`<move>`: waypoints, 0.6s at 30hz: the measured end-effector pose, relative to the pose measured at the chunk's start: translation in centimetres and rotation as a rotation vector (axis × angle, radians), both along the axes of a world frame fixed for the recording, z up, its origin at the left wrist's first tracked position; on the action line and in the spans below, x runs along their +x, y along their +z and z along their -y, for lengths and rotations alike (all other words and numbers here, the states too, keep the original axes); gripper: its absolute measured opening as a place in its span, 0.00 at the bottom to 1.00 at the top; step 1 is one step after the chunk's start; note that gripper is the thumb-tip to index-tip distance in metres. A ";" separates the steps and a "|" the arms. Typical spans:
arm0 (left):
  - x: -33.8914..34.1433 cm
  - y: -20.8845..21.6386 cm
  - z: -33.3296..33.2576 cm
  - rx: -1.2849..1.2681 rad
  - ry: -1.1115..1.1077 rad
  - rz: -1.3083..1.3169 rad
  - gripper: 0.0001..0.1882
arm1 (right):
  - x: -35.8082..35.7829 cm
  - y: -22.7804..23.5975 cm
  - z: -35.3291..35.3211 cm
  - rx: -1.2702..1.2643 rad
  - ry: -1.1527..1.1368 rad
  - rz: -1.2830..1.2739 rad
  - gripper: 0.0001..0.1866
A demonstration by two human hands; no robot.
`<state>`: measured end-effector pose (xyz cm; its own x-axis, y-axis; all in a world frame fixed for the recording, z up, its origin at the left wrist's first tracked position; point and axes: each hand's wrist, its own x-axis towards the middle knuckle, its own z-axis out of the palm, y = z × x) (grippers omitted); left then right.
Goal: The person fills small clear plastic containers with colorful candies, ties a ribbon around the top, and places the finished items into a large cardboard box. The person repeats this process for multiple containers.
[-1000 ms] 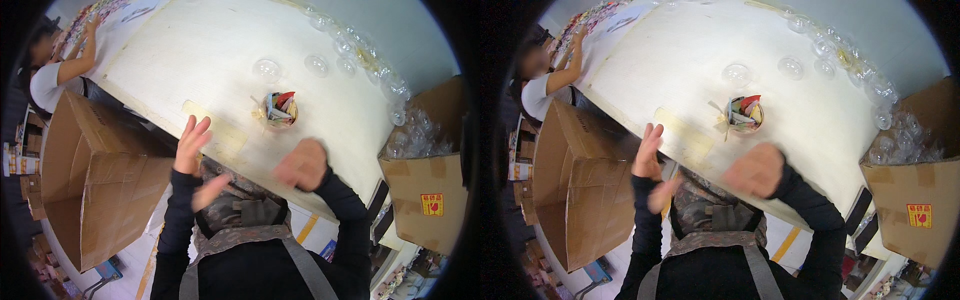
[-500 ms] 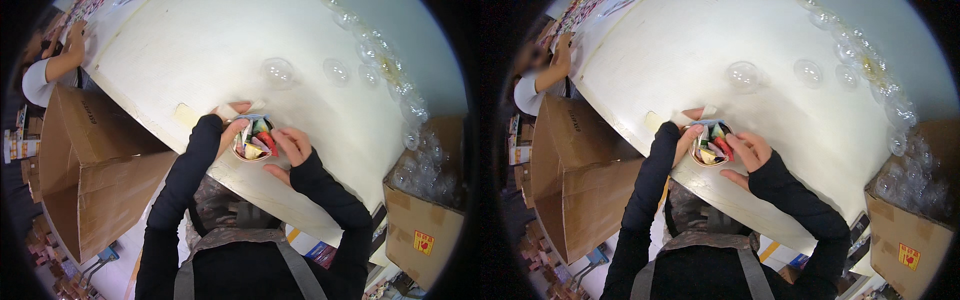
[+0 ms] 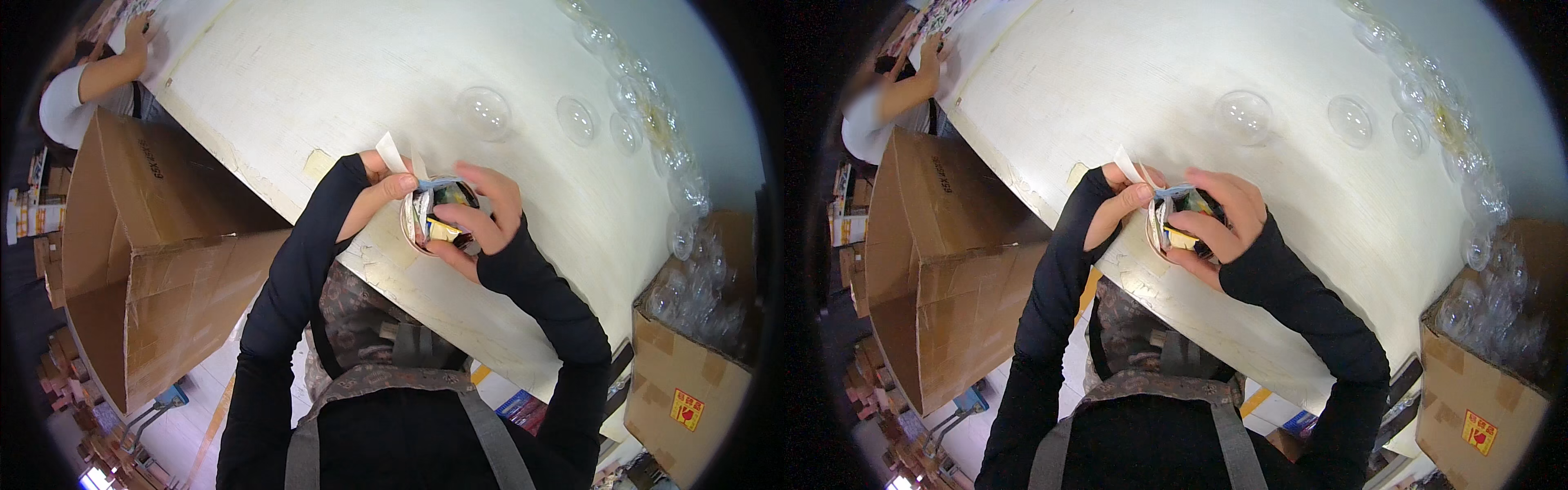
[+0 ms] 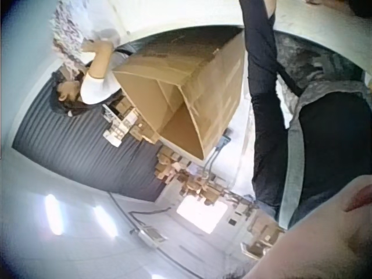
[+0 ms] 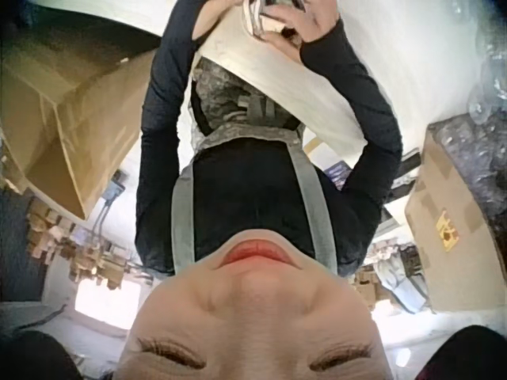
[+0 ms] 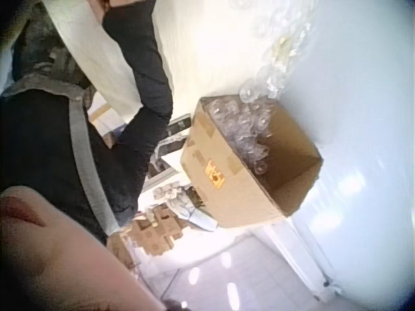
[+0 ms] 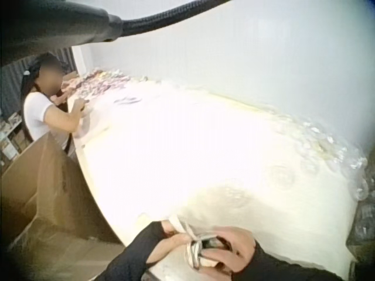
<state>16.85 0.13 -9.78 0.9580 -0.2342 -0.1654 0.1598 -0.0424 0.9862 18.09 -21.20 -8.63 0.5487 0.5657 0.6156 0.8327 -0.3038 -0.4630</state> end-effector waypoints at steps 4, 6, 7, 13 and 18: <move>0.1 0.4 -0.2 -0.115 0.097 -0.086 0.15 | 0.8 -1.3 -0.3 -0.045 0.101 -0.002 0.21; -1.0 1.2 0.4 -0.144 0.151 -0.086 0.16 | 0.5 -1.6 -0.7 -0.059 0.104 -0.002 0.20; -1.4 1.3 0.6 -0.128 0.167 -0.079 0.16 | 0.4 -1.7 -0.8 -0.064 0.104 -0.002 0.20; -3.0 3.7 0.8 0.218 0.140 -0.029 0.30 | 0.3 -2.0 -1.0 -0.057 0.118 -0.003 0.19; -0.9 4.2 0.6 0.644 0.102 0.024 0.29 | 0.3 -1.7 -1.1 -0.035 0.108 0.030 0.18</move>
